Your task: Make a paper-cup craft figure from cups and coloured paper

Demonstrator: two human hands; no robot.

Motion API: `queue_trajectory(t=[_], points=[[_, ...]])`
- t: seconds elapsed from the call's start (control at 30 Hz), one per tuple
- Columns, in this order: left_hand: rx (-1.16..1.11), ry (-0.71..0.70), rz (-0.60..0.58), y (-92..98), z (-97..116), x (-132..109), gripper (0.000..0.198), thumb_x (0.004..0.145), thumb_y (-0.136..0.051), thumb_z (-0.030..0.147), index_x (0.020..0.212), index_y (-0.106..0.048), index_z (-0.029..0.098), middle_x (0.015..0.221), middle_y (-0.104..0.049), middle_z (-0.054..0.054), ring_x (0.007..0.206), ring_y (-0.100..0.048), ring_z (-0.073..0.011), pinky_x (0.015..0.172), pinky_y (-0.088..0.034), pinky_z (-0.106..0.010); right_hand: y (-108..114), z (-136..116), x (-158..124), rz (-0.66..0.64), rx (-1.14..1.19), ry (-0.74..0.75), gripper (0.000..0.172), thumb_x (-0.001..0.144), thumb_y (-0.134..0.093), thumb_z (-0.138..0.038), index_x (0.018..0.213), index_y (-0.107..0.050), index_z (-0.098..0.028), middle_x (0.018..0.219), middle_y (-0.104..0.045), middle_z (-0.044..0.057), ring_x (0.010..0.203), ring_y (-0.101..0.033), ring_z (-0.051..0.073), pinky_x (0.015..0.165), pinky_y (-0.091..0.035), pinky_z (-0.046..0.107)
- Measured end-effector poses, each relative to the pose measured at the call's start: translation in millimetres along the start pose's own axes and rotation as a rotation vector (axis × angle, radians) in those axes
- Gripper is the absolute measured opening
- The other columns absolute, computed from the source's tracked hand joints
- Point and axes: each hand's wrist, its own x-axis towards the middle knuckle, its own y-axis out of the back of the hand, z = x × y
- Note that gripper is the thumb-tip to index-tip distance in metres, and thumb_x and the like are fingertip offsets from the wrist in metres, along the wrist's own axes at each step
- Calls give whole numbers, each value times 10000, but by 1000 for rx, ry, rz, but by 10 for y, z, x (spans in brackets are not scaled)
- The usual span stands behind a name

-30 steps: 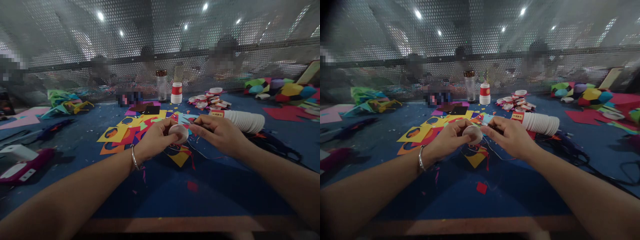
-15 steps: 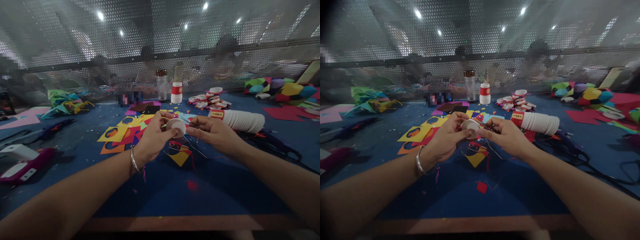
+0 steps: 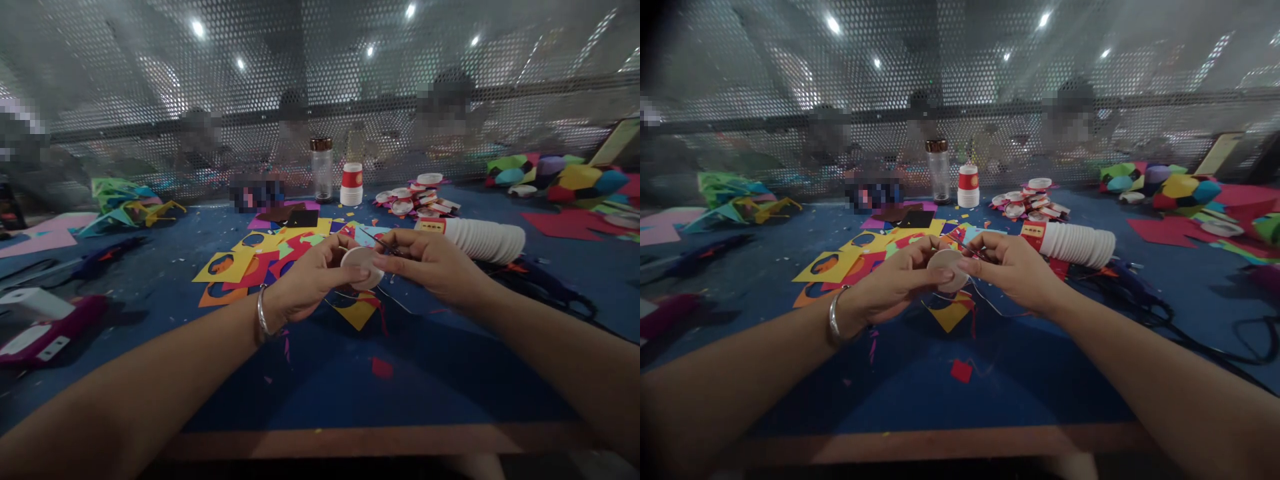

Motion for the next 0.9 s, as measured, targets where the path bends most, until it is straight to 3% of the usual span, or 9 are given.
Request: queue_trajectory(t=[0.13,0.27,0.43,0.67,0.9], points=[[-101,127,-139,48,29,23,372,792,-850,425,955,-637,168,886,-688,-30,816,-677,-174,733,-555,-312,0,-13,-3,-49,47,1,432,697,-865,-568,829,-664,-209,714,-631,-11,666,-535,144,628,-411,293],[-163,205,-215,131,14,61,302,876,-766,412,989,-684,144,905,-725,-65,850,-689,-187,775,-544,-312,0,-25,-10,-107,72,-10,420,700,-876,-539,855,-681,-201,748,-656,0,699,-559,146,665,-446,297],[-102,262,-371,208,36,46,358,854,-805,464,982,-667,159,951,-721,-68,855,-698,-186,695,-542,-281,12,-15,-25,-151,26,-3,425,725,-865,-549,868,-683,-193,692,-610,-20,632,-511,125,606,-403,282],[-65,114,-315,220,118,20,432,719,-929,255,1082,-695,231,994,-716,-46,863,-696,-169,774,-556,-298,1,-66,-42,-58,21,97,454,795,-790,-615,929,-653,-204,772,-657,-1,673,-564,140,625,-435,290],[118,-171,-169,272,44,105,443,711,-891,123,1093,-700,238,1081,-690,-26,916,-661,-130,851,-539,-259,35,-76,-54,0,-70,132,518,858,-670,-717,935,-616,-208,556,-445,-85,483,-316,89,491,-224,278]])
